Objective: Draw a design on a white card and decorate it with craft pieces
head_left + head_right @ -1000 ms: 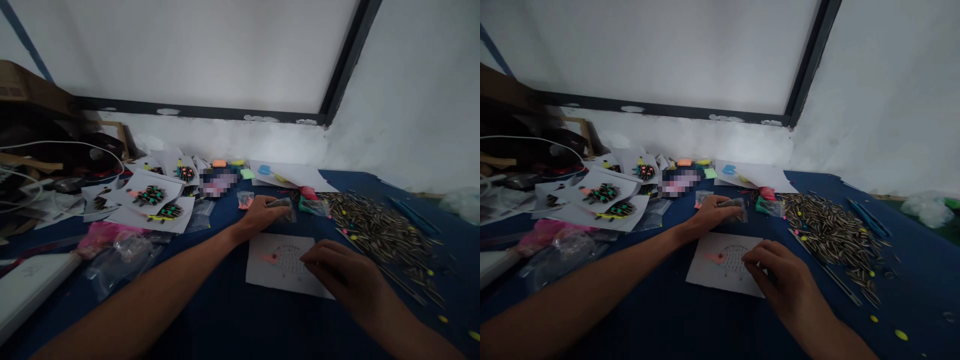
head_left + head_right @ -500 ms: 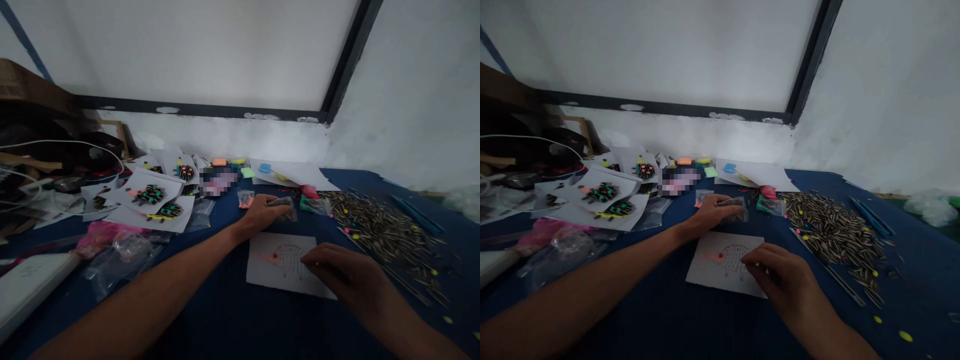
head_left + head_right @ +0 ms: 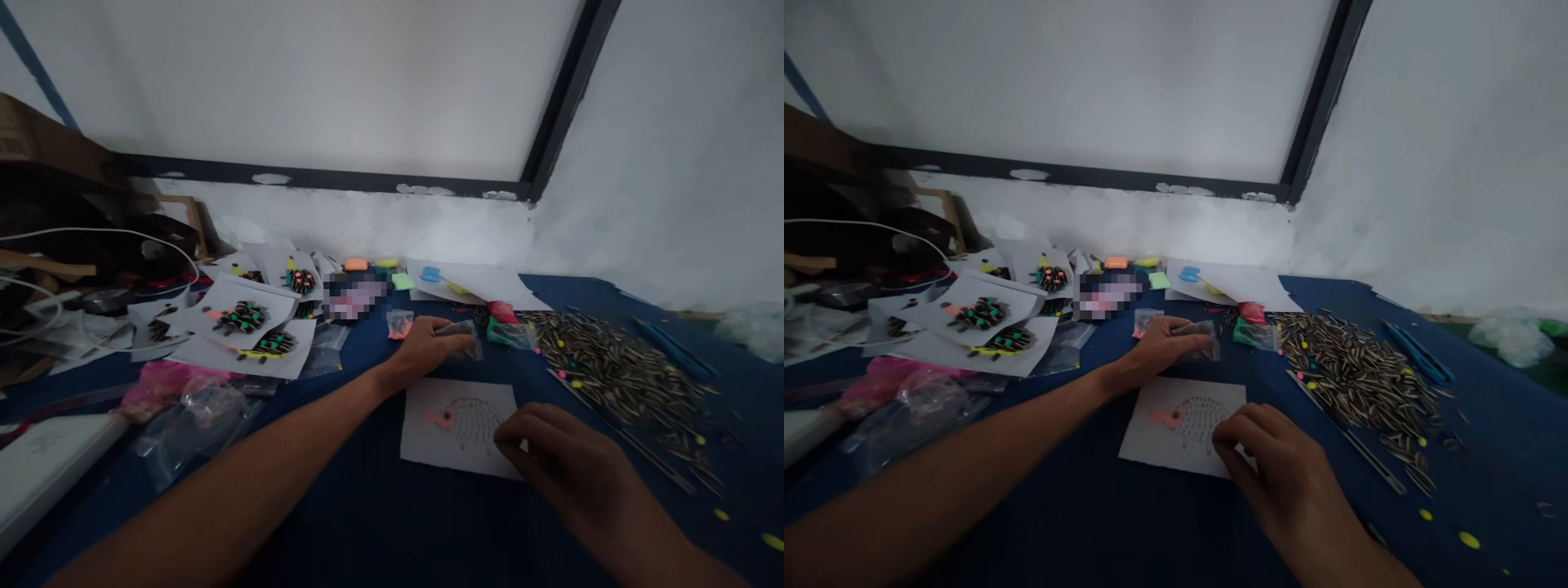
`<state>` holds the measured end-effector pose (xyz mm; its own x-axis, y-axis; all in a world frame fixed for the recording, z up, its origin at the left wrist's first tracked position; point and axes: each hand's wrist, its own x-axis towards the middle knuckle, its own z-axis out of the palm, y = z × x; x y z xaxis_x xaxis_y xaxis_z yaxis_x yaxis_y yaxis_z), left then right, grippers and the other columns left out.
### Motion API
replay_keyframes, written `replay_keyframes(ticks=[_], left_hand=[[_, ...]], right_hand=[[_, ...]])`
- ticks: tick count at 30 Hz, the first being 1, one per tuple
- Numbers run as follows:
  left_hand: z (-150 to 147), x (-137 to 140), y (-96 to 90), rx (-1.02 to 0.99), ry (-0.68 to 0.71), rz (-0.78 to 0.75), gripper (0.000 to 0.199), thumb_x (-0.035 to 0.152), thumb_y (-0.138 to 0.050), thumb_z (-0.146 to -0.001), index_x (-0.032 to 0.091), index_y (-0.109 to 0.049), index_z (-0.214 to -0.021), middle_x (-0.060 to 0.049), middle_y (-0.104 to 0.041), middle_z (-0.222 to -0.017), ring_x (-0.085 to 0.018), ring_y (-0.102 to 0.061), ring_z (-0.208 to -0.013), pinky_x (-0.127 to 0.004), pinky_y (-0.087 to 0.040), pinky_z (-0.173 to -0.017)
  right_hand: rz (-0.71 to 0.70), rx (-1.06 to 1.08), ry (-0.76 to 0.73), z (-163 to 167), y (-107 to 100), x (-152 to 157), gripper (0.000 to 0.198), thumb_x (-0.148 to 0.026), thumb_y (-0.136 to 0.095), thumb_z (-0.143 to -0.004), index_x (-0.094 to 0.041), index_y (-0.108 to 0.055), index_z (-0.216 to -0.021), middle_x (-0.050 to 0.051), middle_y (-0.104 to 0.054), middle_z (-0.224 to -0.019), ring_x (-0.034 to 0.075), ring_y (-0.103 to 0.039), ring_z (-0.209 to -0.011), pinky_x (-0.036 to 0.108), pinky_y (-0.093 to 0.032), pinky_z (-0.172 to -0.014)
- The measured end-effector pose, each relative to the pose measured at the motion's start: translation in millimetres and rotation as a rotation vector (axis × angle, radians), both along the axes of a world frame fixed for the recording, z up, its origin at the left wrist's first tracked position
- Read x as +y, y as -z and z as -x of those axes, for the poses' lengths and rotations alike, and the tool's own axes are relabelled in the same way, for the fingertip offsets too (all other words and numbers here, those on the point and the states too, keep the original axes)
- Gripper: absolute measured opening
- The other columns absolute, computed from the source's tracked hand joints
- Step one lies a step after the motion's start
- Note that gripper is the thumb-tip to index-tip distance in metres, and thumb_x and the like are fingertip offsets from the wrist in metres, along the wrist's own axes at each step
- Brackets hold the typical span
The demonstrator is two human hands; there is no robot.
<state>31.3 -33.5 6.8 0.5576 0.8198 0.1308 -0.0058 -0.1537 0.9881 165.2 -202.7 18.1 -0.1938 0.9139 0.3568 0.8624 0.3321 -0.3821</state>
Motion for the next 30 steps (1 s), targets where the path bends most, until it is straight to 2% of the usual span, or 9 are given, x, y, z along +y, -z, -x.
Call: replay_keyframes(ticks=[6, 16, 22, 30], left_hand=[[-2, 4, 6.5, -0.012, 0.002, -0.005, 0.028, 0.035, -0.067, -0.067, 0.015, -0.053, -0.054, 0.006, -0.038, -0.048, -0.005, -0.03, -0.045, -0.023, -0.019, -0.045], [-2, 5, 8.7, -0.039, 0.033, -0.046, 0.03, 0.036, -0.067, -0.068, 0.015, -0.052, -0.053, 0.006, -0.036, -0.049, -0.005, -0.028, -0.047, -0.023, -0.018, -0.046], [-2, 4, 6.6, -0.021, 0.016, -0.027, 0.031, 0.035, -0.068, -0.066, 0.015, -0.05, -0.052, 0.006, -0.036, -0.049, -0.005, -0.029, -0.047, -0.023, -0.018, -0.046], [-2, 2, 2.6, -0.016, 0.011, -0.017, 0.028, 0.032, -0.067, -0.066, 0.015, -0.051, -0.051, 0.006, -0.036, -0.049, -0.005, -0.029, -0.047, -0.023, -0.02, -0.046]], right_hand=[[-0.082, -0.156, -0.032, 0, 7, 4, 0.018, -0.023, -0.044, -0.093, -0.024, -0.058, -0.082, 0.003, -0.062, -0.08, 0.016, -0.061, -0.072, 0.025, -0.047, -0.056], [-0.232, -0.378, -0.108, 5, 6, 7, 0.026, -0.018, -0.036, -0.095, -0.02, -0.056, -0.078, 0.004, -0.059, -0.071, 0.016, -0.055, -0.063, 0.025, -0.039, -0.051], [-0.245, -0.463, -0.096, 4, 13, 6, 0.027, -0.016, -0.036, -0.096, -0.02, -0.055, -0.077, 0.004, -0.056, -0.072, 0.017, -0.05, -0.063, 0.028, -0.035, -0.053], [-0.281, -0.513, -0.171, 5, 9, 5, 0.025, -0.01, -0.037, -0.091, -0.019, -0.058, -0.081, 0.006, -0.058, -0.072, 0.018, -0.048, -0.061, 0.029, -0.032, -0.049]])
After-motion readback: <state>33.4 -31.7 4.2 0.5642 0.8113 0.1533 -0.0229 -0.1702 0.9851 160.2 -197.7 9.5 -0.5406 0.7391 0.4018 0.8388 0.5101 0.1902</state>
